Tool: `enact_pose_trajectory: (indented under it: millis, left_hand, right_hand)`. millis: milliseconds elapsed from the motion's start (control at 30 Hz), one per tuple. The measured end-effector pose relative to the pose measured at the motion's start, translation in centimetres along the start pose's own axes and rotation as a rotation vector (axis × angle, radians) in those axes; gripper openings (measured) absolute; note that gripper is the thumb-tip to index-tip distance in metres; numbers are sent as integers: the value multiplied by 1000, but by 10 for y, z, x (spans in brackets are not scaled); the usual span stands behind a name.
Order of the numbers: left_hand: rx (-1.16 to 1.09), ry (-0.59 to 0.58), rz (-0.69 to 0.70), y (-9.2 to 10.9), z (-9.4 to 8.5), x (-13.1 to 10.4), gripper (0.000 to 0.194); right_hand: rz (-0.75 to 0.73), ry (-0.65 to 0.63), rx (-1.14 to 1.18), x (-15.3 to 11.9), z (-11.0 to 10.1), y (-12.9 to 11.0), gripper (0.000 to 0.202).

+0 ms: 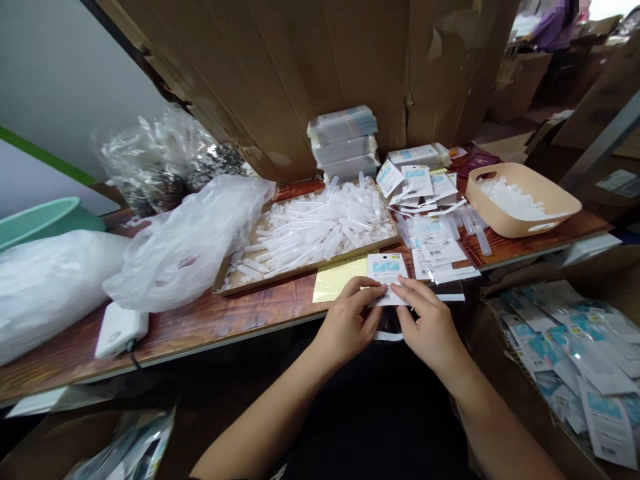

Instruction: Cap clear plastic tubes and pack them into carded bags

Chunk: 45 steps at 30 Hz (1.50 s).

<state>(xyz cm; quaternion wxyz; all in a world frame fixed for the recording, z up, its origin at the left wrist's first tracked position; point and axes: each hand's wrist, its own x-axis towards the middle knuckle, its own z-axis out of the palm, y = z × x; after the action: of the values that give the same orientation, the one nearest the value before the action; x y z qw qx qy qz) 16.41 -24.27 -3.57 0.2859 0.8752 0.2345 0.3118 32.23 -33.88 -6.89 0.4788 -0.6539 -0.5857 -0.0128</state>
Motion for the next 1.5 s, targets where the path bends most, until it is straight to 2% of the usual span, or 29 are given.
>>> enact_pose_trajectory:
  millis: [267,467,567,733,867,1000,1067,1167,1200,1300,1333,1400,1500]
  left_hand:
    - [-51,-33,-47,-5,1,-4,30]
    - [-147,-64,-1,-3,-7,-5,58]
    - [-140,9,33,3,-9,-7,51]
    - [-95,208,37,11,-12,-10,29]
    - [12,361,8,11,-17,-9,23]
    - [108,429,-27,9,-31,-2,19]
    - [82,432,-40,8,-41,2,15]
    - [-16,432,-98,5,-55,7,29]
    - [-50,439,-129,3,-59,7,32]
    - [-114,465,-216,-6,-64,4,32]
    - [-122,463,-242,-10,-65,2,31]
    - [-124,439,-282,-19,-66,-1,29]
    - [-116,430,-329,-32,-69,-3,28]
  right_hand:
    - [-4,91,17,0,5,4,29]
    - [-26,132,49,7,-5,-20,28]
    - [-11,167,85,9,-6,-33,28]
    - [-9,203,126,12,3,-50,30]
    - [-67,222,129,17,16,-63,26]
    - [-168,208,92,40,20,-69,24]
    - [-232,191,56,67,16,-59,24]
    - [-252,273,-15,127,6,-22,20]
    - [-214,312,-43,150,2,-6,20]
    - [67,264,-218,213,-7,42,27]
    - [101,257,-234,228,-8,55,28]
    - [174,235,-269,250,-11,75,28]
    - [266,194,-327,265,-11,92,29]
